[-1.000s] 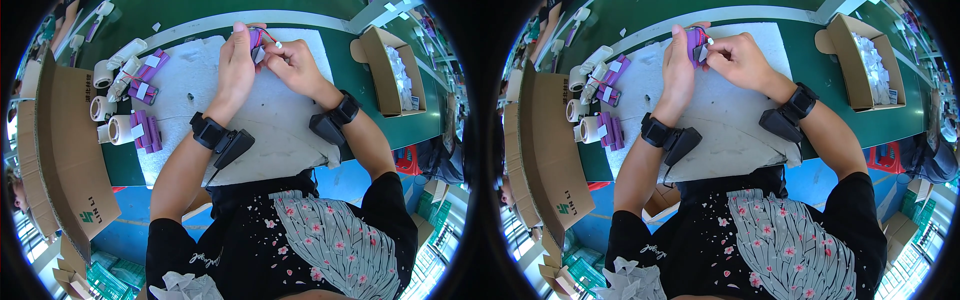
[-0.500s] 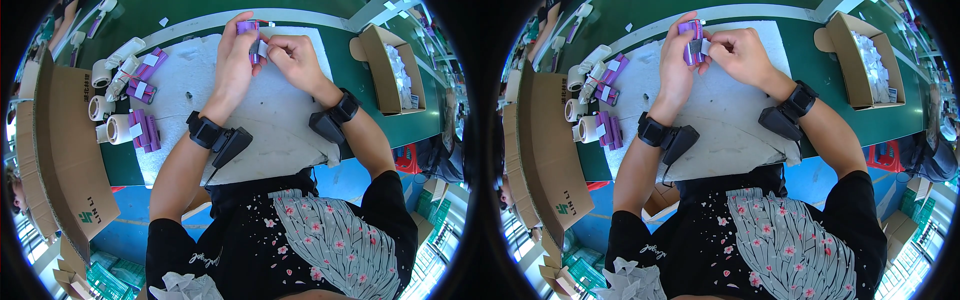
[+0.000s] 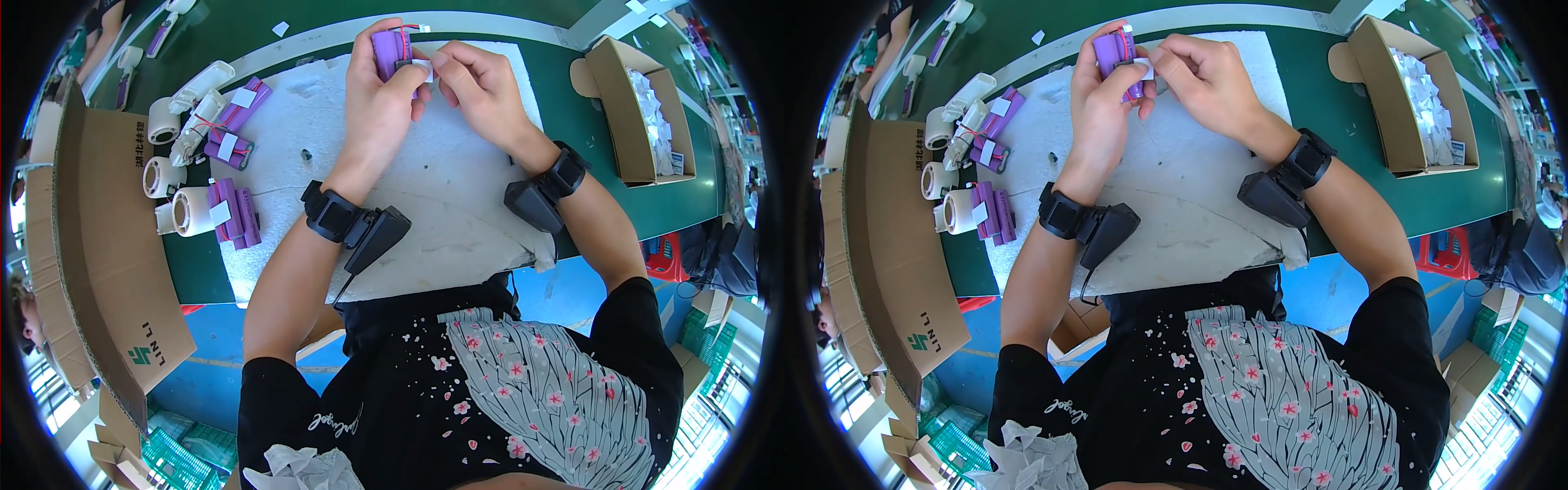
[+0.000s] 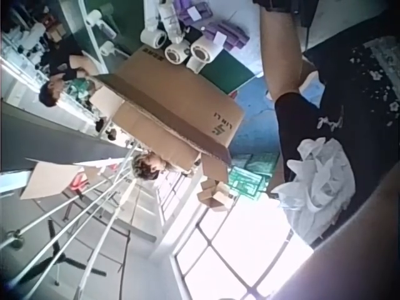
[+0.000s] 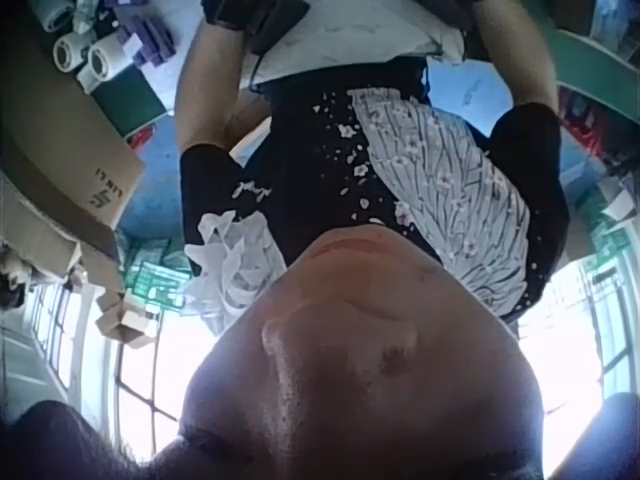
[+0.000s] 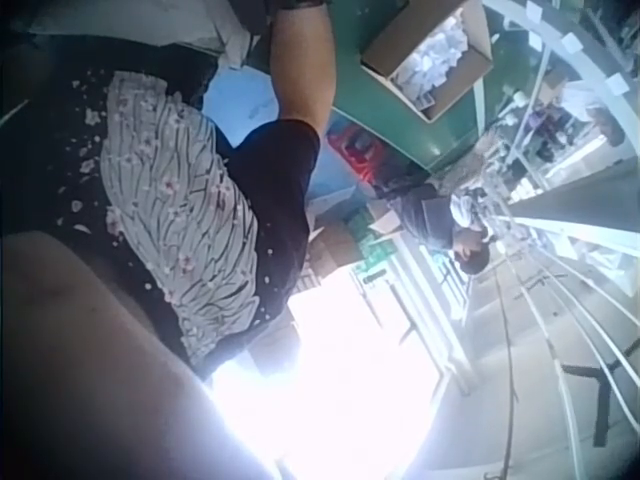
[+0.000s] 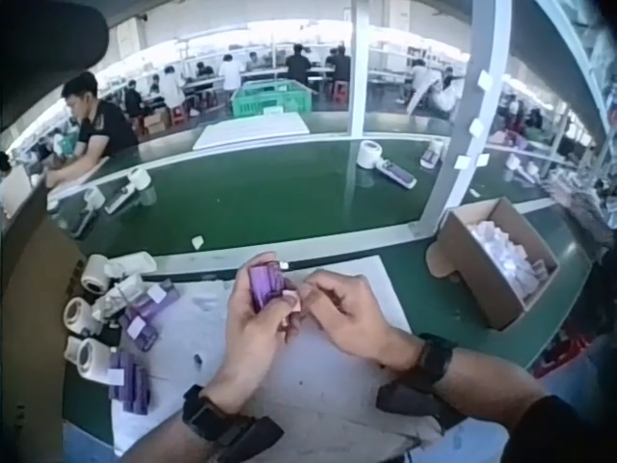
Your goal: The person connects a circuit board to a battery pack by hand, inserts the battery pack into a plastic housing, and then applies a piece of tape to a second battery pack.
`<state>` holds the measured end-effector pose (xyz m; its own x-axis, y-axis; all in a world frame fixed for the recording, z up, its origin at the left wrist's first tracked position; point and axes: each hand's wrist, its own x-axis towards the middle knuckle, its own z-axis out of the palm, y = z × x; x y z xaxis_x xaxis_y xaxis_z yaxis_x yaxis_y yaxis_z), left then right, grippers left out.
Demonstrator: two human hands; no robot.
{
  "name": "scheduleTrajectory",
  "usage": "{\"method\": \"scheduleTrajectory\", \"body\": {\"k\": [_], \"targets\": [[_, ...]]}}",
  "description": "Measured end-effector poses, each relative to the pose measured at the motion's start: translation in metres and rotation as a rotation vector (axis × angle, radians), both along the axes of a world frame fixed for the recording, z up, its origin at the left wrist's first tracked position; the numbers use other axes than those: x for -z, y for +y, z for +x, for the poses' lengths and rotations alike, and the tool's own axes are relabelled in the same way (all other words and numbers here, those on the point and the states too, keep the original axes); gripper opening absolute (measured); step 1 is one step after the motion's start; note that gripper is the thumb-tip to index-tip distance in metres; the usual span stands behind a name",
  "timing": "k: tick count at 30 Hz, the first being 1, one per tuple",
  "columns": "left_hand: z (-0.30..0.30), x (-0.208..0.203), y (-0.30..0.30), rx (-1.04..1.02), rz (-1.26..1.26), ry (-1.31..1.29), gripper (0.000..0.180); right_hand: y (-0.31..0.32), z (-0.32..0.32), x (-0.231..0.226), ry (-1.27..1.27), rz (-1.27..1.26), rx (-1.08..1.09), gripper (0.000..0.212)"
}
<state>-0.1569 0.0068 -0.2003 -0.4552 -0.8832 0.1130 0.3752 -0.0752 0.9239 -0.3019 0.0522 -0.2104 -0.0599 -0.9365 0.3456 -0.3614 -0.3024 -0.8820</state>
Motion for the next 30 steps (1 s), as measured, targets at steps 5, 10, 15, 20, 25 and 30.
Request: {"method": "scheduleTrajectory", "body": {"k": [5,10,15,20,25,30], "targets": [[-0.0001,-0.0007,-0.0012,-0.068,0.033,0.051,0.046,0.0006,0.0034,-0.0043,-0.102,-0.02,-0.073,0.012],[0.0019,-0.0023,-0.0019,-0.072,0.07,0.059,0.045,0.0006,0.0006,-0.0023,-0.049,0.045,-0.112,0.01],[0.0008,-0.0028,-0.0011,-0.076,0.052,0.047,0.045,-0.0002,0.0008,-0.0015,-0.037,0.043,-0.102,0.011],[0.0004,-0.0035,0.0,-0.088,0.023,0.034,0.044,-0.0009,-0.0002,0.0008,-0.057,0.071,-0.087,0.01],[0.0003,-0.0009,-0.0011,-0.082,-0.002,0.043,0.044,-0.0017,-0.0006,0.0025,-0.048,0.067,-0.079,0.01],[0.001,-0.0007,-0.001,-0.076,-0.007,0.028,0.043,-0.0023,-0.0024,0.0035,-0.024,0.062,-0.072,0.01]]}}
